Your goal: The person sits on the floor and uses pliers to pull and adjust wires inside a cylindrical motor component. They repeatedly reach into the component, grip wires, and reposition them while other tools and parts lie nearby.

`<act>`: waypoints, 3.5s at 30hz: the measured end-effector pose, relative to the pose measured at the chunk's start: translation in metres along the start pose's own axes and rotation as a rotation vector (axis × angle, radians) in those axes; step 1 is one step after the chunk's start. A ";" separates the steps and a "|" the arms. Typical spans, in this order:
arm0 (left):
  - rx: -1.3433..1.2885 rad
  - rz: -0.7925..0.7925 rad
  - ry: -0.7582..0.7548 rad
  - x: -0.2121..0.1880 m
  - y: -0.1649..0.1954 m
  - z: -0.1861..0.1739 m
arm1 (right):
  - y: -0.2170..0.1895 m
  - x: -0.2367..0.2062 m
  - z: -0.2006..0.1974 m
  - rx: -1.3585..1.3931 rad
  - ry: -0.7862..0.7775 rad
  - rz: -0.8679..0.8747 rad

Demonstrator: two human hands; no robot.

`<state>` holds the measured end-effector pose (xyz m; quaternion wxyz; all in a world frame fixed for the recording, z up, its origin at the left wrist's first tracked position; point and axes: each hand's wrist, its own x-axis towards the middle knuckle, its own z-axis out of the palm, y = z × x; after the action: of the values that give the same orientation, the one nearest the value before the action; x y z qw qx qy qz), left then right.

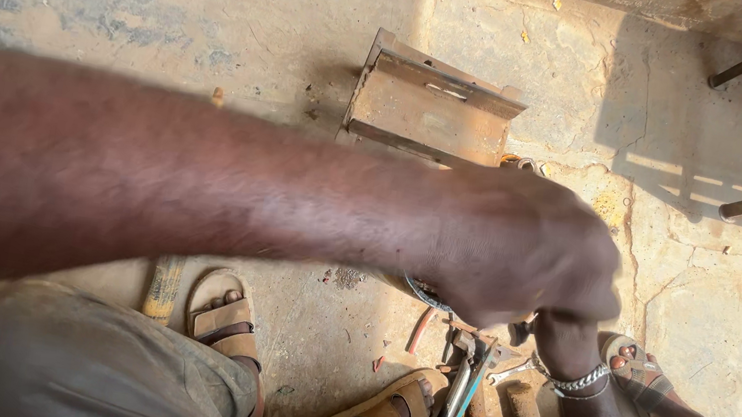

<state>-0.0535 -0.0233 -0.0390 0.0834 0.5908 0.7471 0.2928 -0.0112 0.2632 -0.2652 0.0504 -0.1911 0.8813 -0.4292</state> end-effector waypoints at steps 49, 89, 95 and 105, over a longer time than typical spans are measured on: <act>-0.674 -0.999 0.304 0.006 0.115 0.065 | -0.168 -0.047 -0.056 0.114 -0.005 0.077; 0.261 -0.434 0.818 -0.079 0.194 0.070 | -0.277 -0.116 -0.025 1.253 0.176 -0.712; -0.347 -0.455 0.615 -0.085 0.177 0.046 | -0.289 -0.116 -0.057 1.269 -0.063 -0.539; -0.120 -0.530 0.502 -0.090 0.180 0.028 | -0.262 -0.122 -0.009 0.955 -0.609 0.016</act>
<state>0.1362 -0.0742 0.0146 0.0048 0.2807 0.8530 0.4400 0.1757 0.1698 -0.0657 0.3864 -0.2556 0.5367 -0.7052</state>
